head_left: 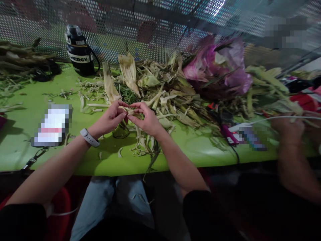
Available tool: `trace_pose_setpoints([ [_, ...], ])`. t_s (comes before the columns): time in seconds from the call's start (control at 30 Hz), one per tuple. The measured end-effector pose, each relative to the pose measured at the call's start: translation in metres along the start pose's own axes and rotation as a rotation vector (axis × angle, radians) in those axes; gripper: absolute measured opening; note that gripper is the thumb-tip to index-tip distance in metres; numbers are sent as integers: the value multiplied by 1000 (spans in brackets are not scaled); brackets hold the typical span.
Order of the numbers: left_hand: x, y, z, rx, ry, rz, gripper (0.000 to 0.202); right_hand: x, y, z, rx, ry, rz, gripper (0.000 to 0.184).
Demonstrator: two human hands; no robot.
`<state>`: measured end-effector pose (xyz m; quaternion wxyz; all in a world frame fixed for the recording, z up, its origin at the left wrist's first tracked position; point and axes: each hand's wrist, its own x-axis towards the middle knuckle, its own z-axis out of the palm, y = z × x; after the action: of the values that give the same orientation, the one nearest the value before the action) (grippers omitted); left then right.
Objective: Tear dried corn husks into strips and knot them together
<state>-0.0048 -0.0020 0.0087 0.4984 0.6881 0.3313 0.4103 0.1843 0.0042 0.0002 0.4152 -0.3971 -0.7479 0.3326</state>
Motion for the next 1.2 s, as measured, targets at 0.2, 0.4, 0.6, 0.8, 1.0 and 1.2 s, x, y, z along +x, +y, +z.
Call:
trace_pose_setpoints([
  [0.2, 0, -7, -1, 48, -52, 61, 26, 0, 3, 5, 151, 9, 19, 37],
  [0.4, -2, -2, 1, -6, -98, 56, 25, 1, 5, 5, 175, 68, 3, 35],
  [0.6, -2, 4, 0, -58, -93, 23, 27, 1, 2, 3, 231, 152, 13, 31],
  [0.8, -2, 5, -3, -11, -93, -71, 21, 2, 0, -1, 227, 187, 21, 33],
  [1.0, 3, -3, -9, 219, -49, -60, 32, 1, 0, -19, 121, 74, 6, 22],
  [1.2, 2, 1, -17, 75, -89, -88, 33, 0, -3, -21, -26, 59, -104, 14],
])
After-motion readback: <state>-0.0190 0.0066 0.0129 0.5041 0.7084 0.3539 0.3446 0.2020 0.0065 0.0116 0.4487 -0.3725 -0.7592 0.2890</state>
